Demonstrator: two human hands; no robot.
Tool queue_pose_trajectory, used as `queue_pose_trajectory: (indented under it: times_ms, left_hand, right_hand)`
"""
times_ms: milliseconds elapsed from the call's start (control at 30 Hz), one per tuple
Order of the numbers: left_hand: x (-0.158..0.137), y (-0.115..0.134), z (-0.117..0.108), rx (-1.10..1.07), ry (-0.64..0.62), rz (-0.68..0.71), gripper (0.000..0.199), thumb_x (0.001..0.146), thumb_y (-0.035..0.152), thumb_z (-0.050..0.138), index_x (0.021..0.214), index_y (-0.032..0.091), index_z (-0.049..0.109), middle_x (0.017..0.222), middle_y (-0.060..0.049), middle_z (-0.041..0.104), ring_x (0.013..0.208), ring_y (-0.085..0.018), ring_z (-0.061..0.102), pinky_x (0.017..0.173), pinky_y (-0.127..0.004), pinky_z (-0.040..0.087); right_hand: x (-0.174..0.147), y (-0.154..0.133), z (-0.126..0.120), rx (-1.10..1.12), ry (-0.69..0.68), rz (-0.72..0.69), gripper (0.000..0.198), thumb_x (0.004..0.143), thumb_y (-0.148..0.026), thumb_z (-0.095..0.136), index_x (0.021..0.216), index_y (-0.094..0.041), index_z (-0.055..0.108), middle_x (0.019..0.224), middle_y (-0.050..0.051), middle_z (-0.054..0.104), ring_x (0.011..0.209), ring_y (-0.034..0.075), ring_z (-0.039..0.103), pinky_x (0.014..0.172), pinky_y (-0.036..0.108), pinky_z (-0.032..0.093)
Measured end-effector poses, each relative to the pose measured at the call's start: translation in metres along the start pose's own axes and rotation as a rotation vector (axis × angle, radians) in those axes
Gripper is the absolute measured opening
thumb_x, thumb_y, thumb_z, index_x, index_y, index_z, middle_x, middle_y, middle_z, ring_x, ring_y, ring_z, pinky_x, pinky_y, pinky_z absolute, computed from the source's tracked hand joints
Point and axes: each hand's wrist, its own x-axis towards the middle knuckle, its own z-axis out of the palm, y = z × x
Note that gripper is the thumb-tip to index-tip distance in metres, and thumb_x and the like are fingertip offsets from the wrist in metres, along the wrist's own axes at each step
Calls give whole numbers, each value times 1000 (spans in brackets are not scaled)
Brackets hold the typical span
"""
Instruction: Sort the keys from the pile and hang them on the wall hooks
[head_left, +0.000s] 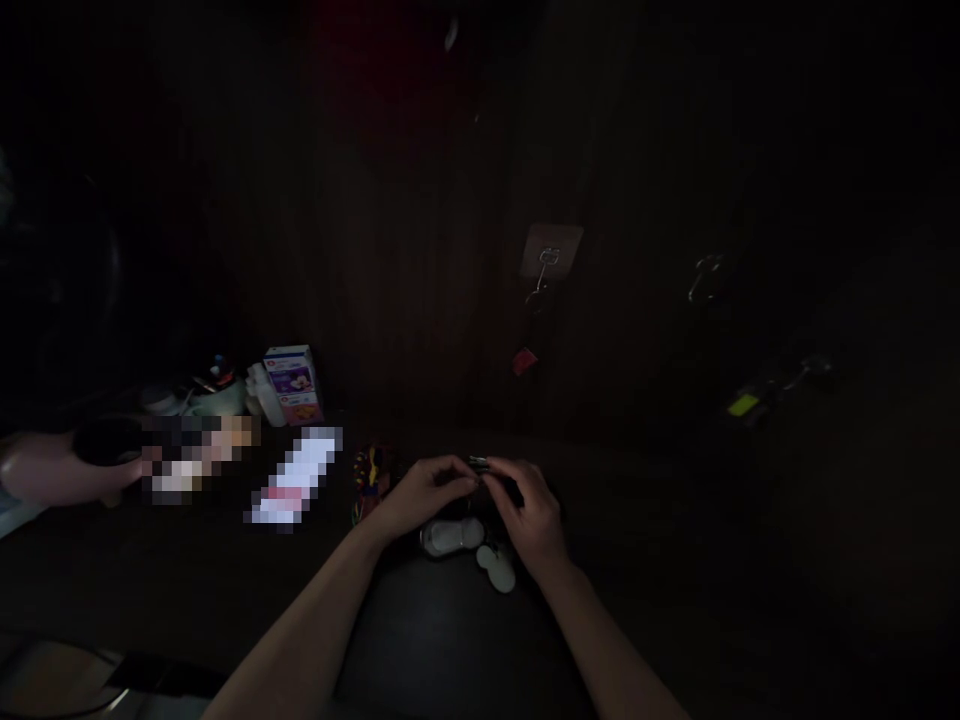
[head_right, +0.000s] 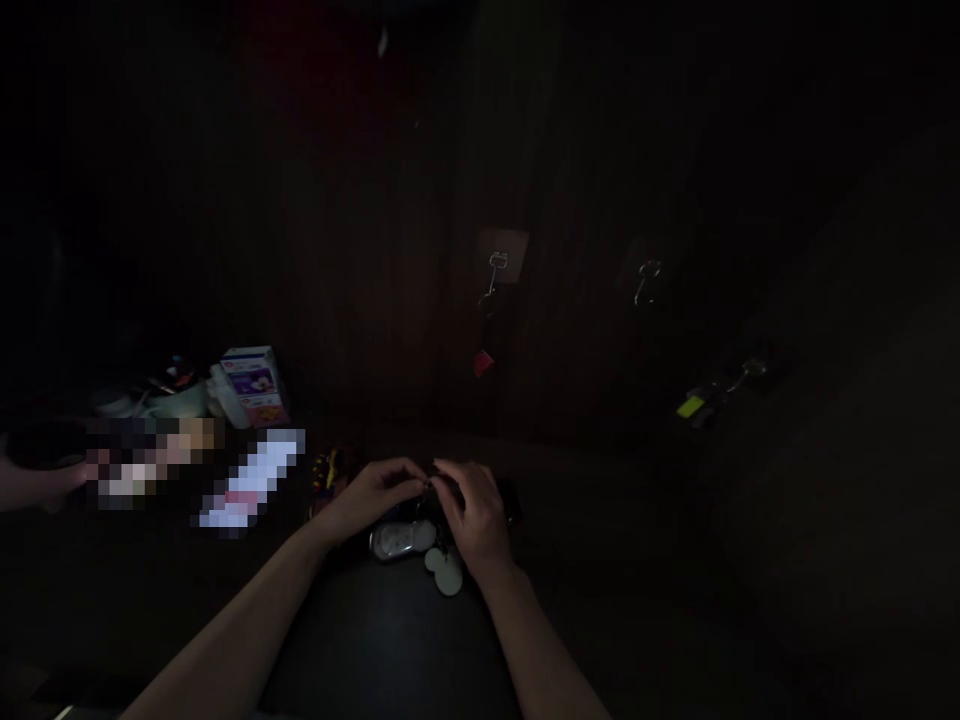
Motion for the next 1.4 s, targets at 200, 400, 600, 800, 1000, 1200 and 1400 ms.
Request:
queue_pose_trajectory:
  times_ms: [200, 400, 600, 800, 1000, 1200, 1400]
  left_hand:
    - [0, 2, 4, -74, -3, -52, 16, 72, 30, 66, 81, 16, 66, 75, 0, 64, 72, -13, 56, 68, -23, 41]
    - [3, 1, 1, -358, 146, -129, 20, 74, 35, 65, 82, 17, 61, 80, -3, 70, 79, -16, 62, 79, -28, 43]
    - [9, -6, -3, -583, 222, -145, 21, 72, 32, 68, 82, 17, 57, 82, -6, 72, 82, -18, 66, 85, -31, 42]
    - [8, 0, -3, -545, 298, -151, 25, 72, 31, 68, 89, 16, 58, 83, -5, 72, 80, -17, 67, 84, -30, 43]
    - [10, 26, -7, -404, 294, -145, 27, 73, 33, 66, 93, 17, 57, 84, -5, 72, 81, -17, 67, 80, -29, 45]
    - [29, 51, -9, -326, 307, -47, 26, 74, 35, 65, 91, 18, 56, 94, -7, 69, 84, -19, 67, 69, -26, 47]
    - [57, 85, 6, -243, 373, 63, 18, 75, 30, 62, 89, 19, 60, 93, -3, 65, 80, -15, 65, 63, -21, 45]
  right_hand:
    - [0, 1, 2, 17, 70, 34, 20, 87, -22, 52, 106, -25, 55, 87, 2, 66, 81, 16, 62, 76, 32, 48]
    - [2, 12, -6, -75, 70, 170, 18, 89, -24, 45, 101, -21, 57, 94, 6, 66, 89, 18, 60, 79, 33, 47]
    - [-4, 35, -15, -330, -224, 286, 22, 86, -25, 45, 101, -22, 61, 101, 6, 66, 96, 23, 57, 84, 39, 40]
    - [-9, 49, -29, -333, -352, 332, 22, 86, -27, 46, 93, -23, 66, 94, 4, 70, 90, 21, 60, 83, 35, 40]
    - [-16, 87, -39, -284, -67, 553, 26, 82, -33, 45, 85, -22, 68, 90, 5, 69, 87, 22, 60, 76, 35, 44]
    - [-20, 101, -41, -198, 89, 656, 25, 78, -34, 45, 81, -22, 67, 87, 5, 68, 87, 22, 60, 76, 35, 45]
    - [-22, 98, -41, -191, 59, 643, 23, 78, -31, 45, 82, -24, 66, 87, 4, 68, 88, 22, 60, 78, 35, 45]
